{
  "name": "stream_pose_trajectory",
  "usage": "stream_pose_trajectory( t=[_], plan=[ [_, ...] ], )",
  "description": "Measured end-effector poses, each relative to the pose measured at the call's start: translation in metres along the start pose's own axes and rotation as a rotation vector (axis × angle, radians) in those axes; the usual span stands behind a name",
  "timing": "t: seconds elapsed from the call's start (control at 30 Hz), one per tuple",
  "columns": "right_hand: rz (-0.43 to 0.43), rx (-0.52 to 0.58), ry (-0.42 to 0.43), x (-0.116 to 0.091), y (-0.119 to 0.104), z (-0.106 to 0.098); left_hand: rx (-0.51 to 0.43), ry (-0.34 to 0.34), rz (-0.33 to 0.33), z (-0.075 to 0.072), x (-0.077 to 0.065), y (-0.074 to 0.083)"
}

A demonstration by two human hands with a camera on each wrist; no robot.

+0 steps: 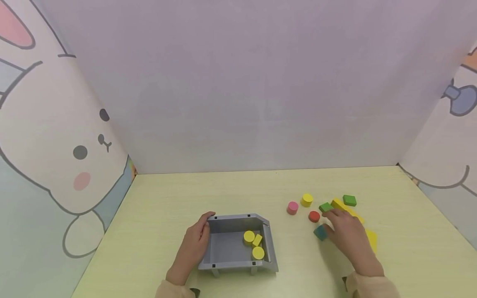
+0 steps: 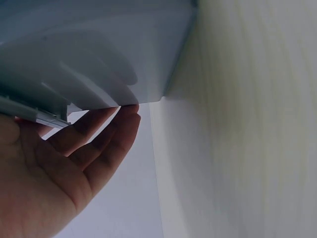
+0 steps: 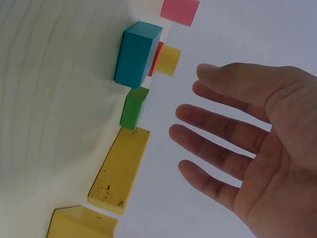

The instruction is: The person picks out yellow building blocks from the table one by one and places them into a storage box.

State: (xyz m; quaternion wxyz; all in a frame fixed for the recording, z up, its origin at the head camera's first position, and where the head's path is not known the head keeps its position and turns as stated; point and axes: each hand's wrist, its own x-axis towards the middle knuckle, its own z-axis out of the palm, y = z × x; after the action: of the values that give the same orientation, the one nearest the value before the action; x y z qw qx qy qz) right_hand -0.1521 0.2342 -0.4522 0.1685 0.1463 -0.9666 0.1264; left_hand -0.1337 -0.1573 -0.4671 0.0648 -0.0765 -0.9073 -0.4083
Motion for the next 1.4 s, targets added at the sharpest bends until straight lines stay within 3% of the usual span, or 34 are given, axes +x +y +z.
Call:
stream_pose_trajectory(
  t=[0.43,0.67,1.4],
  plan=[
    [0.122,-0.018,-0.076,-0.009,0.023,-0.008,0.006,0.0,0.006,0.0,0.0,0.001],
    [0.196,-0.015,-0.167,-0.012,0.037,-0.013,0.004,-0.002,0.004,0.0,-0.001,0.0],
    [0.312,0.018,-0.299,-0.014,0.055,-0.024,-0.011,-0.004,0.022,-0.001,-0.001,0.0]
  ],
)
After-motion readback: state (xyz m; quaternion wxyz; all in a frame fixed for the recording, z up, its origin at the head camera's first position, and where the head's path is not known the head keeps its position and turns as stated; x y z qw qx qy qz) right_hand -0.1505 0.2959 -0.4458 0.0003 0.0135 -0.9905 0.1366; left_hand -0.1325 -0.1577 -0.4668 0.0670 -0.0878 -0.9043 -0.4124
